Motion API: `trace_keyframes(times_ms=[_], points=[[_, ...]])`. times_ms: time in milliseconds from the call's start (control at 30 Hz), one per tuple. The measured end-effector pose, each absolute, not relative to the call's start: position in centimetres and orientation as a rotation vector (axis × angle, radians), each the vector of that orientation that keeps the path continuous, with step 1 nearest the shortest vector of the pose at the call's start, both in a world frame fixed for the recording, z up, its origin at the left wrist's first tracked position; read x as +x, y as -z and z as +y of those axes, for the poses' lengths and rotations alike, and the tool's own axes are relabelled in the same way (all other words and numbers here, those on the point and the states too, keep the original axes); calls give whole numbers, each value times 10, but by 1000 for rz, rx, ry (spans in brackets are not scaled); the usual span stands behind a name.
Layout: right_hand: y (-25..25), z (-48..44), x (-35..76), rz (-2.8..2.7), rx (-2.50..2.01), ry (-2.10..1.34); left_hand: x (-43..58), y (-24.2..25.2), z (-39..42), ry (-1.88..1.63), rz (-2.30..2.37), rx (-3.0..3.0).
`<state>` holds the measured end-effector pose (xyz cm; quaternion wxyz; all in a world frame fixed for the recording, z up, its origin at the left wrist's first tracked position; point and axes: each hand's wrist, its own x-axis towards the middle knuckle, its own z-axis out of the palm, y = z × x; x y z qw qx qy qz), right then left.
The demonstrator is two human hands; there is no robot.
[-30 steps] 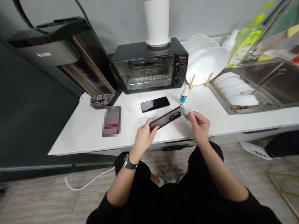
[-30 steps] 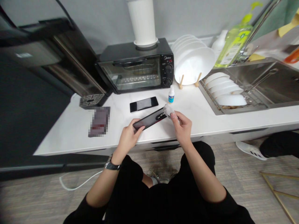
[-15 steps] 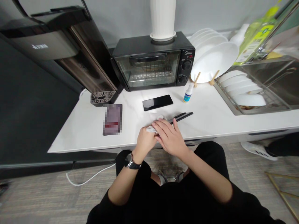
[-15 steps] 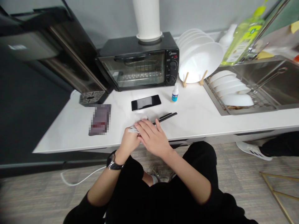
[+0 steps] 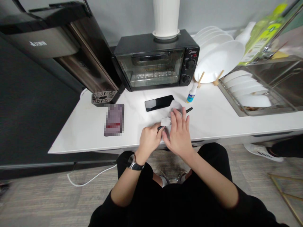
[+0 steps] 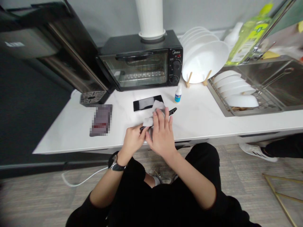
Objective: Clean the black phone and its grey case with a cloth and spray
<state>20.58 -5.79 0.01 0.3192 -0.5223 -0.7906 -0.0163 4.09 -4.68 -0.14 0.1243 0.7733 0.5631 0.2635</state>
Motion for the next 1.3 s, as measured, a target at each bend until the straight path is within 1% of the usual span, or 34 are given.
trace_keyframes(times_ms=[133,233,333,467,600,700,800,867,933,1033,1167,1300], points=[[4,-67,194,-2261,-1102,-21,38,6,-46,-718,1673,2229],[4,-58,213,-2361,-1015,35,37,6,-47,-758,1645,2192],[-2,-40,238,-2329,-1180,115,40,2,-47,-767,1655,2254],[-10,-21,255,-2129,-1464,175,43,-3,-48,-773,1711,2220],[-11,-31,238,-2035,-1522,129,44,-4,-48,-761,1719,2197],[-9,-54,211,-2127,-1412,49,42,0,-47,-785,1710,2201],[-7,-72,191,-2319,-1149,-12,38,11,-46,-787,1649,2154],[-5,-75,188,-2411,-1000,-25,36,17,-46,-791,1623,2117],[-4,-71,195,-2456,-945,-13,35,19,-46,-797,1619,2095],[-6,-51,220,-2450,-993,54,37,15,-46,-778,1631,2134],[-10,-21,258,-2325,-1219,177,42,3,-46,-783,1736,2259],[-7,-18,255,-2167,-1350,205,45,-2,-47,-827,1706,2258]])
